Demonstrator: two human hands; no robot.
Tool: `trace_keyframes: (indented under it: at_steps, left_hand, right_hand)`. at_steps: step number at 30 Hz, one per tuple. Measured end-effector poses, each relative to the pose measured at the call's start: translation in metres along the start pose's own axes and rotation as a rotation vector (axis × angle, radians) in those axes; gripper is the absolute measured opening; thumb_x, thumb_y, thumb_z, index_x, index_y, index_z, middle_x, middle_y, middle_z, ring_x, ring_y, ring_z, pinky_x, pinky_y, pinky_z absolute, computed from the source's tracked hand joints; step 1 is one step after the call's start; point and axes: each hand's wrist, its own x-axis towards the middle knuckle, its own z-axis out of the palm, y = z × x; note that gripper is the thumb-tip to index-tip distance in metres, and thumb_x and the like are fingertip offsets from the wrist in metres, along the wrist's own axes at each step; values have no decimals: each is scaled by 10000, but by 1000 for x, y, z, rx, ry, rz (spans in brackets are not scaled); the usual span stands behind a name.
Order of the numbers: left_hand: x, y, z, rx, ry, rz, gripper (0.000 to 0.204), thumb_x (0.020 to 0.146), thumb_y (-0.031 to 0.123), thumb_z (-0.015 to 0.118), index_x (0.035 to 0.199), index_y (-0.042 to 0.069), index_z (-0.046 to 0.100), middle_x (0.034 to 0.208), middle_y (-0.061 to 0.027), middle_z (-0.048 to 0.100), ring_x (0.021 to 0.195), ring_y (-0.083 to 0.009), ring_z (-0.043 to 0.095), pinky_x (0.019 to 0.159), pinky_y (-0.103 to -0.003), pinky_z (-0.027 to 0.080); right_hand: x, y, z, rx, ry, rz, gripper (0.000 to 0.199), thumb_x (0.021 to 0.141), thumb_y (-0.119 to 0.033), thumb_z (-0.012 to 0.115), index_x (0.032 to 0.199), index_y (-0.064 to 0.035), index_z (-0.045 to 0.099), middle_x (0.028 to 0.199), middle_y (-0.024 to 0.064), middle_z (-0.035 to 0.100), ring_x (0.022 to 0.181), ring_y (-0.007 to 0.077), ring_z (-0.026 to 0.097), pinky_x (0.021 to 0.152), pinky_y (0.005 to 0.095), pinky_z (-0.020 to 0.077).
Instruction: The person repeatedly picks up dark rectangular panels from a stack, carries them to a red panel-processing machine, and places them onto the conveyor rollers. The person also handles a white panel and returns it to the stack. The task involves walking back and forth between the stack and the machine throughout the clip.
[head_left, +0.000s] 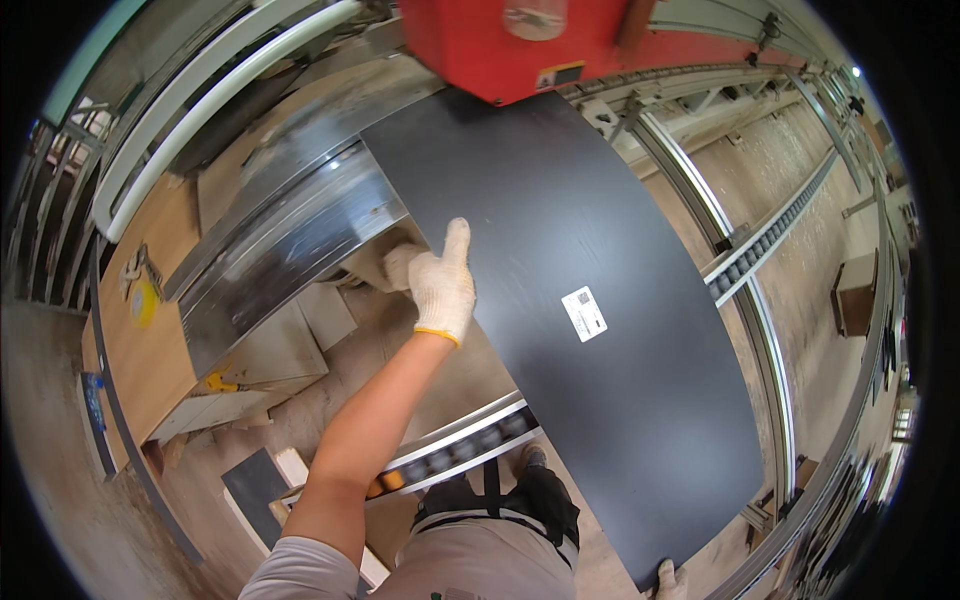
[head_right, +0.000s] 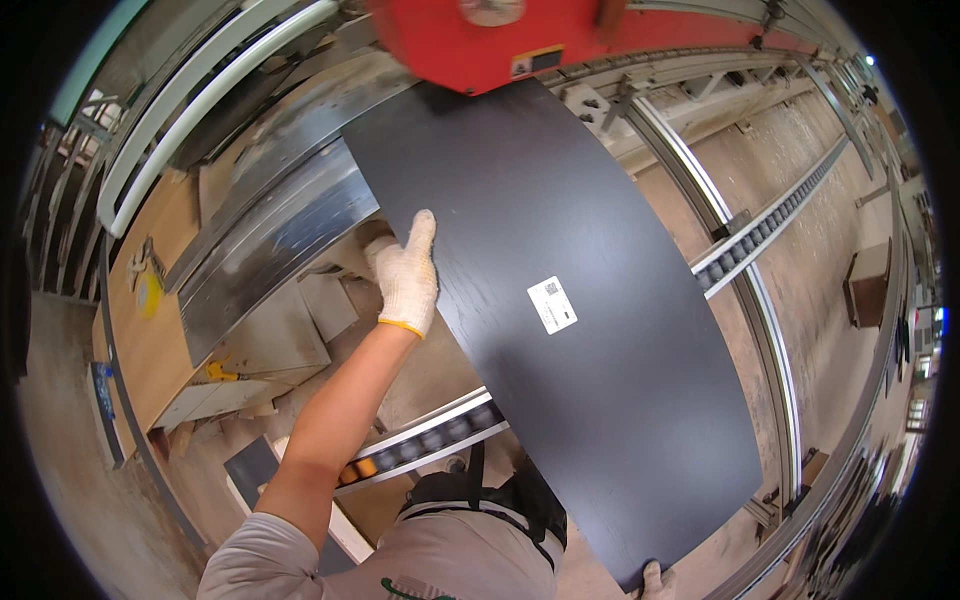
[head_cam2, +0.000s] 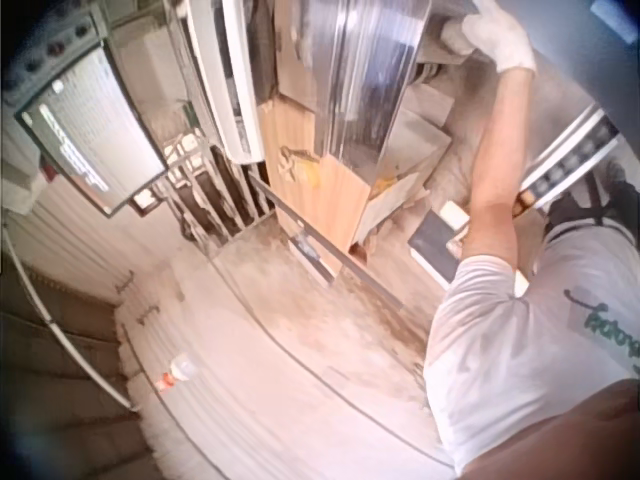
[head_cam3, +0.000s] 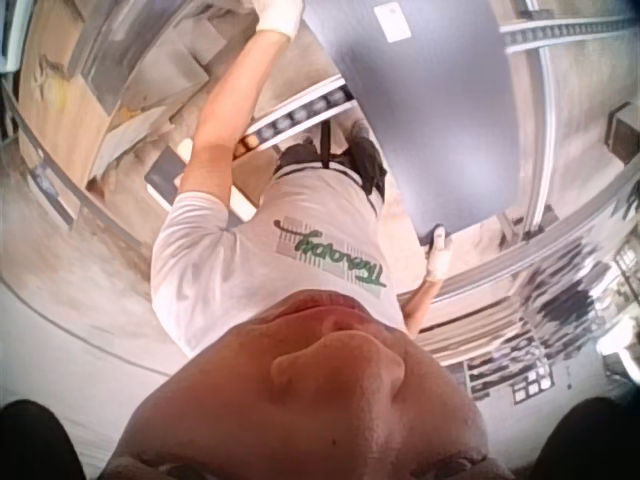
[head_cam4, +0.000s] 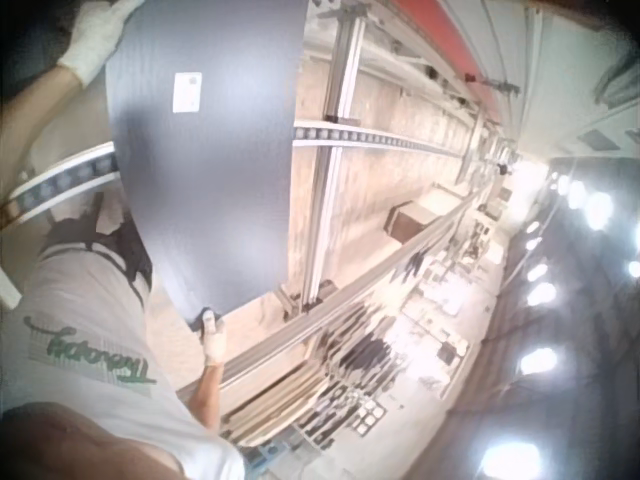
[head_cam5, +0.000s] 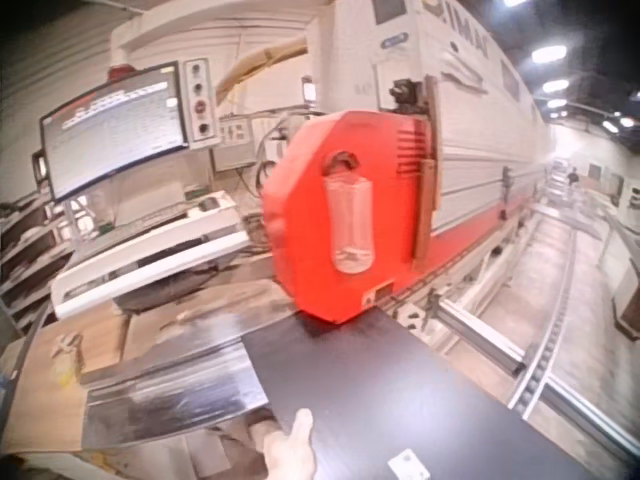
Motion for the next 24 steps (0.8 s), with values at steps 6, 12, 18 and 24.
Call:
trace_keyframes:
  at_steps: [6, 12, 18, 24]
  left_hand:
    - [2, 18, 78, -10, -21, -61, 729, 951, 598, 751, 715, -66, 562, 676, -100, 564, 626, -202, 537, 603, -420, 490]
    - [2, 30, 154, 0, 3, 2, 764, 946, 581, 740, 770, -150, 605, 719, -219, 627, 710, -301, 630, 739, -489, 528]
    - [0, 61, 220, 298, -52, 129, 778, 1000, 628, 572, 1001, -130, 748, 1073, -373, 719, 1089, -458, 717, 974, -513, 535]
    - [-100, 76, 168, 1017, -420, 1116, 320, 1000, 352, 557, 912, 172, 806, 962, -139, 790, 935, -327, 769, 792, -515, 591]
  right_hand:
    - [59, -43, -53, -29, -12, 19, 536, 1035, -556, 642, 1168, -38, 662, 715, -24, 500, 544, 96, 389, 472, 305, 294]
    - [106, -84, -85, 14, 44, 2, 469, 1042, -541, 640, 1058, -73, 628, 647, 4, 538, 453, 122, 437, 415, 297, 319]
    - [170, -99, -126, 190, 84, -62, 473, 1009, -586, 679, 918, -134, 579, 548, -25, 458, 352, 99, 364, 350, 274, 272]
    - [235, -107, -172, 374, 147, -117, 512, 940, -646, 742, 909, -161, 582, 550, -32, 456, 399, 97, 410, 362, 260, 290]
